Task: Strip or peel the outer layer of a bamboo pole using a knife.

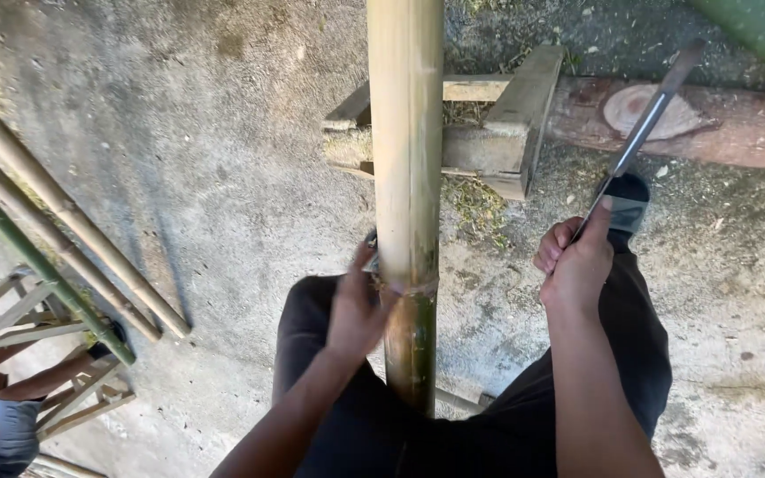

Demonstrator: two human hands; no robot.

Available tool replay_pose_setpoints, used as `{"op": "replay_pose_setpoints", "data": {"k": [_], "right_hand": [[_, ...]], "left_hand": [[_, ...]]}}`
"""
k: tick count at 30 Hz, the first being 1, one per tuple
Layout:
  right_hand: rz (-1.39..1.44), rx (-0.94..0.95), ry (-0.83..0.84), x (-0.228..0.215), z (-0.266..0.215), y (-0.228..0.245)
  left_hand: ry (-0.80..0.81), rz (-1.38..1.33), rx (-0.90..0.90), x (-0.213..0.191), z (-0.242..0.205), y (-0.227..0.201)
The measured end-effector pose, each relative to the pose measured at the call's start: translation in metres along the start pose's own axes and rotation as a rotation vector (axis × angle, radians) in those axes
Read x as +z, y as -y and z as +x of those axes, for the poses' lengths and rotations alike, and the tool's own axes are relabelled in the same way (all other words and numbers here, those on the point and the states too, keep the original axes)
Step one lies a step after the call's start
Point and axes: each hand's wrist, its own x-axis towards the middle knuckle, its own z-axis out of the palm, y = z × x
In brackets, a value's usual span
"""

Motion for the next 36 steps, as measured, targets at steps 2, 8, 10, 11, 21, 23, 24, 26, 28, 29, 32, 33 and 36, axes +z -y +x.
{"op": "replay_pose_setpoints", "data": {"k": [2, 8, 10, 11, 21, 23, 24, 26, 28, 29, 32, 33, 36], "right_hand": [[0.036, -0.012, -0.005, -0.006, 0.002, -0.002], [0.156, -0.014, -0.053, -0.007, -0.005, -0.026], [0.163, -0.007, -0.060, -0.009, -0.010, -0.031], [0.117, -0.031, -0.048, -0.010, -0.015, -0.033], [-0.076, -0.160, -0.040, -0.001, -0.024, -0.042], [-0.075, -0.161, -0.011, 0.009, -0.027, -0.043], [-0.065, -0.138, 0.004, 0.011, -0.029, -0.045], [-0.048, -0.147, 0.045, 0.011, -0.030, -0.049], [-0.028, -0.156, 0.080, 0.010, -0.033, -0.050], [-0.039, -0.153, 0.094, 0.009, -0.035, -0.049], [-0.042, -0.136, 0.107, 0.003, -0.038, -0.055], [-0.042, -0.127, 0.106, 0.001, -0.037, -0.057], [-0.033, -0.156, 0.109, -0.002, -0.045, -0.052]], "left_hand": [[0.016, -0.018, -0.036, 0.011, 0.000, -0.034], [-0.047, -0.394, 0.123, 0.052, 0.017, 0.025], [-0.027, -0.512, 0.182, 0.057, 0.021, 0.045], [-0.045, -0.553, 0.220, 0.059, 0.020, 0.055], [-0.201, -0.371, 0.182, 0.045, 0.007, 0.056], [-0.193, -0.355, 0.186, 0.044, 0.009, 0.072], [-0.174, -0.317, 0.172, 0.044, 0.008, 0.080], [-0.139, -0.319, 0.132, 0.031, -0.008, 0.062], [-0.097, -0.315, 0.093, 0.035, -0.010, 0.055], [-0.124, -0.251, 0.128, 0.045, -0.003, 0.058], [-0.188, -0.139, 0.207, 0.059, 0.002, 0.056], [-0.223, -0.101, 0.251, 0.062, 0.003, 0.052], [-0.219, -0.190, 0.168, 0.062, -0.001, 0.046]]}}
